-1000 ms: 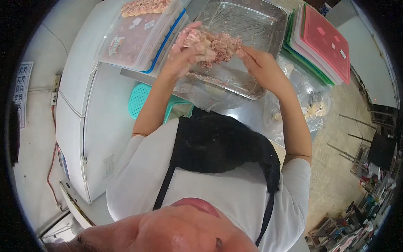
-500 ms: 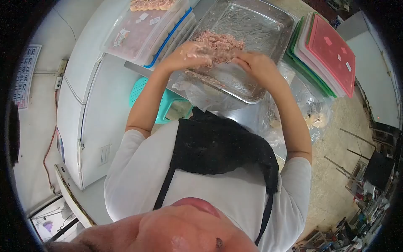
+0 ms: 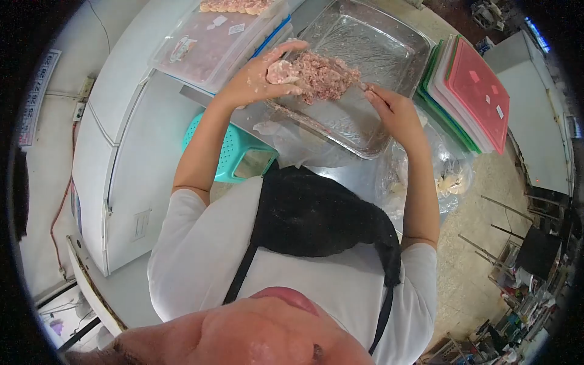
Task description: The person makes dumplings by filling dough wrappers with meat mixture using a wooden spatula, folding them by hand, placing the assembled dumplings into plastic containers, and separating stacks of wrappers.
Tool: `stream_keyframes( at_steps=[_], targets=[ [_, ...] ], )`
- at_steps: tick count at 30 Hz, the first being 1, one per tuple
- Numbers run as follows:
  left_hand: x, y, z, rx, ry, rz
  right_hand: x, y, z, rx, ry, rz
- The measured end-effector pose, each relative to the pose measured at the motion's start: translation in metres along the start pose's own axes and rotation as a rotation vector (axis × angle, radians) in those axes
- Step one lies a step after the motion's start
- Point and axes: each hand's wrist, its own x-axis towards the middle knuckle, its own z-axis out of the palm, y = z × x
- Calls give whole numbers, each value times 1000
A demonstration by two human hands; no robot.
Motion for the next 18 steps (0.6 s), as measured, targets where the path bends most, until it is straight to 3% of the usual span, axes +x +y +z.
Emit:
stream_keyframes(
  at_steps=[1, 4, 5, 7, 10, 13, 14, 16, 18],
  targets=[
    [3, -2, -1, 93, 30, 131, -3, -21, -5, 135, 21, 3],
    [13, -3, -6, 135, -191, 280, -5, -74, 3, 3, -107, -55],
    [15, -5, -8, 147, -205, 315, -4, -64, 20, 31, -54, -211],
    [19, -11, -15, 173, -230, 387, 5, -82, 9, -230, -58, -193],
    [16, -41, -27, 129, -114, 185, 6, -124, 10, -464, 78, -181],
    [17, -28, -58, 128, -299, 125, 18, -130, 30, -615, 141, -222],
    [13, -28, -67, 147, -247, 170, 23, -129, 35, -667, 136, -245],
    [4, -27, -85, 185, -132, 257, 31, -159, 17, -621, 96, -176],
    [-8, -23, -103, -9, -131, 182, 39, -180, 19, -517, 94, -180]
  ],
)
